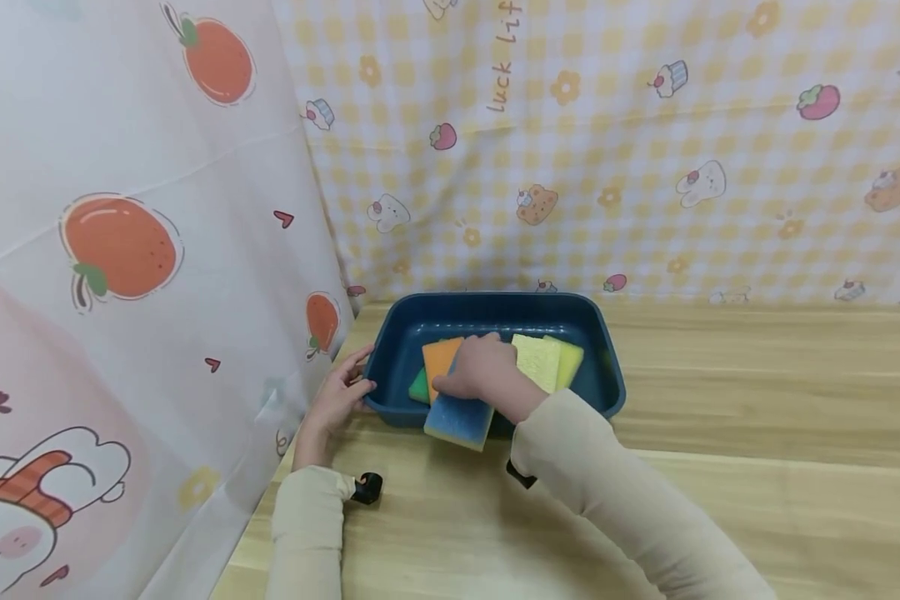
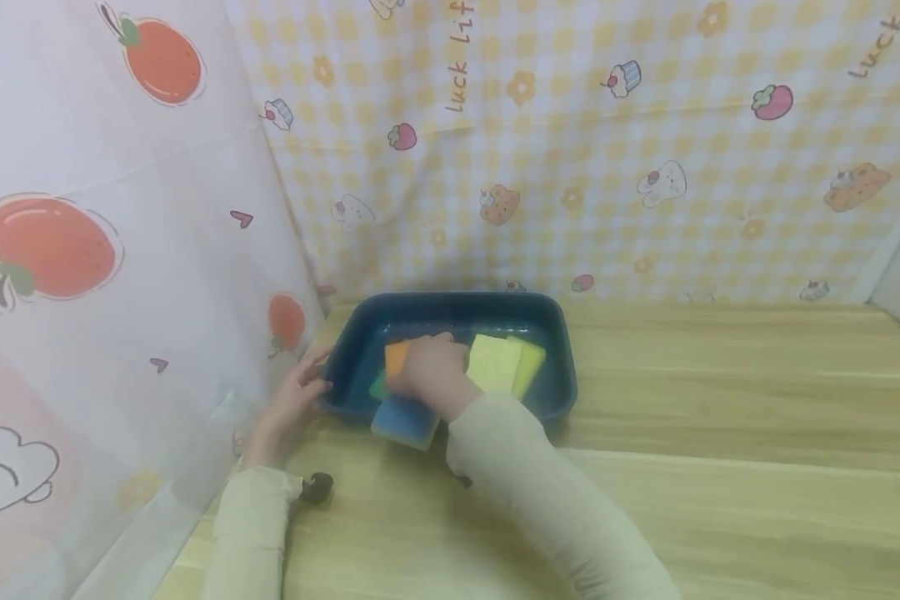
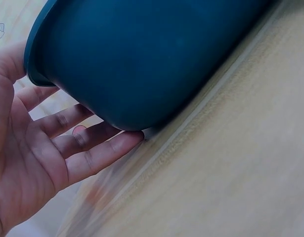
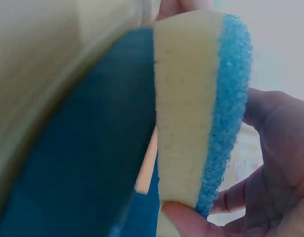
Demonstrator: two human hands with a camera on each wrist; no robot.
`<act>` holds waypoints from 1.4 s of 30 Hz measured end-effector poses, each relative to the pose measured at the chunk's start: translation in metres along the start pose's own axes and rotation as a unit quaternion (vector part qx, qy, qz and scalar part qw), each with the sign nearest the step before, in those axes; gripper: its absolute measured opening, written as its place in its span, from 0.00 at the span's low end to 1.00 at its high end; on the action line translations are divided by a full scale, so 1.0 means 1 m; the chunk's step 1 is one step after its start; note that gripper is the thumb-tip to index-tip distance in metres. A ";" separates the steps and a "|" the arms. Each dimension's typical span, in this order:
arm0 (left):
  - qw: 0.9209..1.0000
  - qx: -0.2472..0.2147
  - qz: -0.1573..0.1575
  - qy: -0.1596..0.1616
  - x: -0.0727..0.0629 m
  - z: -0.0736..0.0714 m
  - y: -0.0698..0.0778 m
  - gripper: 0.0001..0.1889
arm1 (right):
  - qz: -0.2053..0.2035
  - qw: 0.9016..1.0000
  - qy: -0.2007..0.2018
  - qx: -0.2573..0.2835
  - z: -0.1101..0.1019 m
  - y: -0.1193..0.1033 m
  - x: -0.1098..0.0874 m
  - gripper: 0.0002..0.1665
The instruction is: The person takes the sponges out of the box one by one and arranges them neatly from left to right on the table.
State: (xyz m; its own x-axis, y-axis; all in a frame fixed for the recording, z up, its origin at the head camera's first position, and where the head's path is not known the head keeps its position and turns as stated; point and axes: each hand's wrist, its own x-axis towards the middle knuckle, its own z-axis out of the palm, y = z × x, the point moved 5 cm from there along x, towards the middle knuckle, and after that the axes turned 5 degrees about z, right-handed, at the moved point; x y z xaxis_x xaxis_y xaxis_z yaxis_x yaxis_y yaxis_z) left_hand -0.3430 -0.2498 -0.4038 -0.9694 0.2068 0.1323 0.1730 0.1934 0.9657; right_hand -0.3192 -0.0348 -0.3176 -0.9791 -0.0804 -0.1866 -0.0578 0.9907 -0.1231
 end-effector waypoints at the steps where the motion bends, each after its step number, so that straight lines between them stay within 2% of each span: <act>1: 1.000 0.002 0.000 0.000 0.001 -0.001 0.000 0.33 | -0.006 1.000 -0.001 -0.005 0.001 -0.004 -0.003 0.42; 5: 1.000 0.007 0.001 -0.002 0.003 -0.002 0.002 0.32 | -0.023 1.000 -0.005 -0.019 0.006 -0.019 -0.015 0.37; 12: 1.000 0.018 0.005 0.001 0.005 -0.005 0.002 0.32 | -0.055 0.998 0.002 -0.026 0.010 -0.040 -0.038 0.46; 18: 1.000 0.017 0.010 0.004 0.007 -0.006 0.002 0.32 | -0.081 0.996 0.003 -0.028 0.017 -0.051 -0.057 0.42; 28: 1.000 0.013 0.010 0.000 0.005 -0.005 0.007 0.31 | -0.117 0.991 0.010 -0.064 0.047 -0.063 -0.074 0.40; 36: 1.000 0.015 0.014 -0.001 0.005 -0.005 0.001 0.31 | -0.091 0.994 0.001 -0.053 0.080 -0.064 -0.069 0.45; 42: 1.000 0.006 0.009 -0.004 0.003 -0.002 -0.002 0.31 | -0.071 0.996 -0.014 -0.061 0.096 -0.064 -0.065 0.49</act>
State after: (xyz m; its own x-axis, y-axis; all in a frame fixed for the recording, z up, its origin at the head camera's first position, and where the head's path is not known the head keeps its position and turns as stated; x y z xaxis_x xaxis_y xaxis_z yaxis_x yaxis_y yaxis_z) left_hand -0.3469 -0.2515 -0.4047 -0.9647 0.2175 0.1483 0.1930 0.2010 0.9604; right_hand -0.2335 -0.1035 -0.3914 -0.9537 -0.2215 -0.2036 -0.2197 0.9751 -0.0320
